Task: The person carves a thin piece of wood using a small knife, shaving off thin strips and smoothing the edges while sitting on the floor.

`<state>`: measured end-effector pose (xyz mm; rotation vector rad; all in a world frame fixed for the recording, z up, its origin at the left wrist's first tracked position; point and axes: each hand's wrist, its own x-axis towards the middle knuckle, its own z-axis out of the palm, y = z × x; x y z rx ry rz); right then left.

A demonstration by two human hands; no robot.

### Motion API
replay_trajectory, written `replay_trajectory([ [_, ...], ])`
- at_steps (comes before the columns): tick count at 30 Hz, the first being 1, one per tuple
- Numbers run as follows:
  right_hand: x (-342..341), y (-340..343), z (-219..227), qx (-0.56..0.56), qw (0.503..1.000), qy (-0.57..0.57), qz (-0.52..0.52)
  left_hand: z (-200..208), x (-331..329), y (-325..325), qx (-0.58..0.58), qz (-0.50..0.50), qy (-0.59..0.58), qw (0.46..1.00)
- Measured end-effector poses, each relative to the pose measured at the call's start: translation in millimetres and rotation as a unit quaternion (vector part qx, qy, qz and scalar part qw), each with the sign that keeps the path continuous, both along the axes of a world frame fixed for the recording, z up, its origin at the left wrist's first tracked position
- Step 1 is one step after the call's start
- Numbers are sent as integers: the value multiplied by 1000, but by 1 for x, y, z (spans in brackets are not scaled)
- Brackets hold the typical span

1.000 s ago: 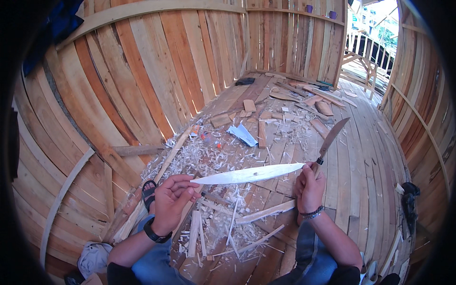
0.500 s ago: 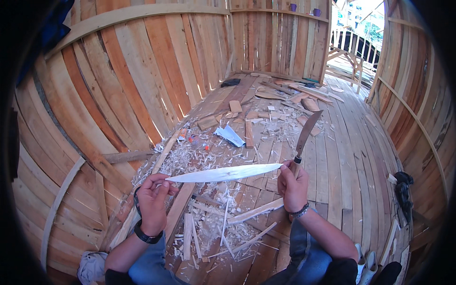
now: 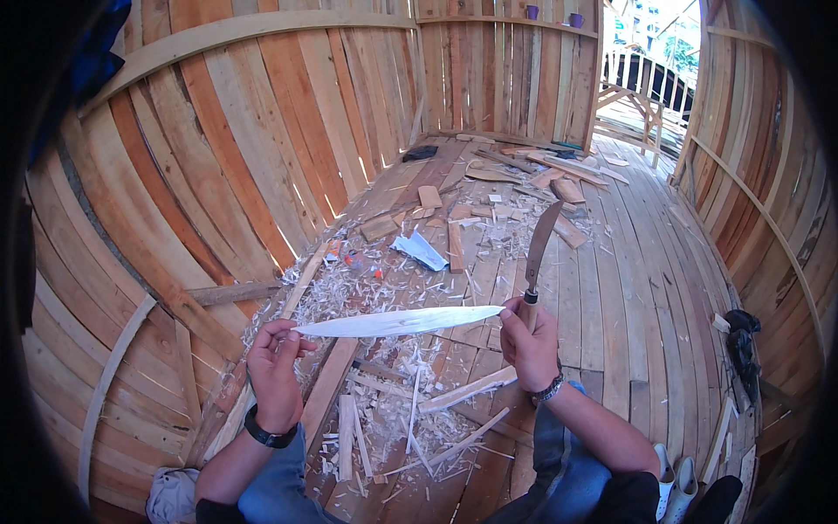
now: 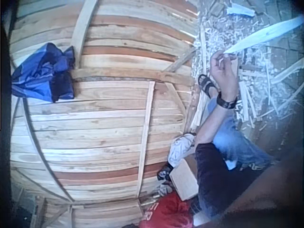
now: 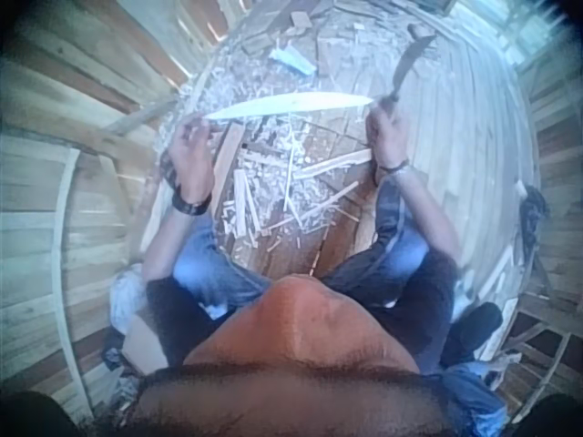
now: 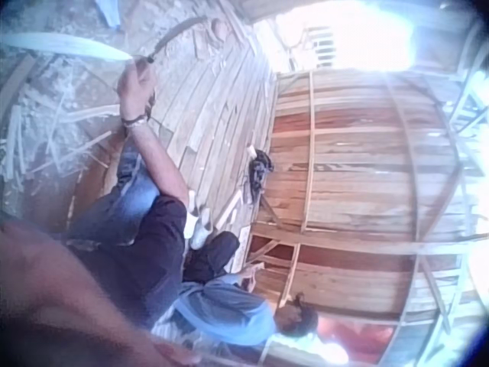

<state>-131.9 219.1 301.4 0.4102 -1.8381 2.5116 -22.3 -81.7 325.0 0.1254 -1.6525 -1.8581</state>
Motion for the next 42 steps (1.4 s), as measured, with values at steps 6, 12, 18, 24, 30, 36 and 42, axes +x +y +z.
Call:
replay_trajectory([
  [6, 2, -1, 1, 5, 1000, -14, 8, -1, -1, -1, 3, -3, -4, 1000],
  [12, 2, 0, 1, 4, 999, -21, 31, 0, 0, 2, -7, -2, 0, 1000],
  [18, 2, -2, -3, 9, 998, -14, 55, -1, 1, 4, -19, -26, -13, 999],
  [24, 2, -2, -5, 13, 997, -15, 72, -2, 1, 2, -7, -36, -9, 999],
  [30, 2, -2, -6, 13, 996, -25, 80, 1, 1, 6, 19, -39, 17, 999],
  [36, 0, -1, -7, 7, 997, -25, 79, 2, 1, 6, 20, -44, 19, 999],
  [42, 0, -2, -8, 2, 996, -28, 81, 1, 1, 4, 12, -41, 10, 999],
])
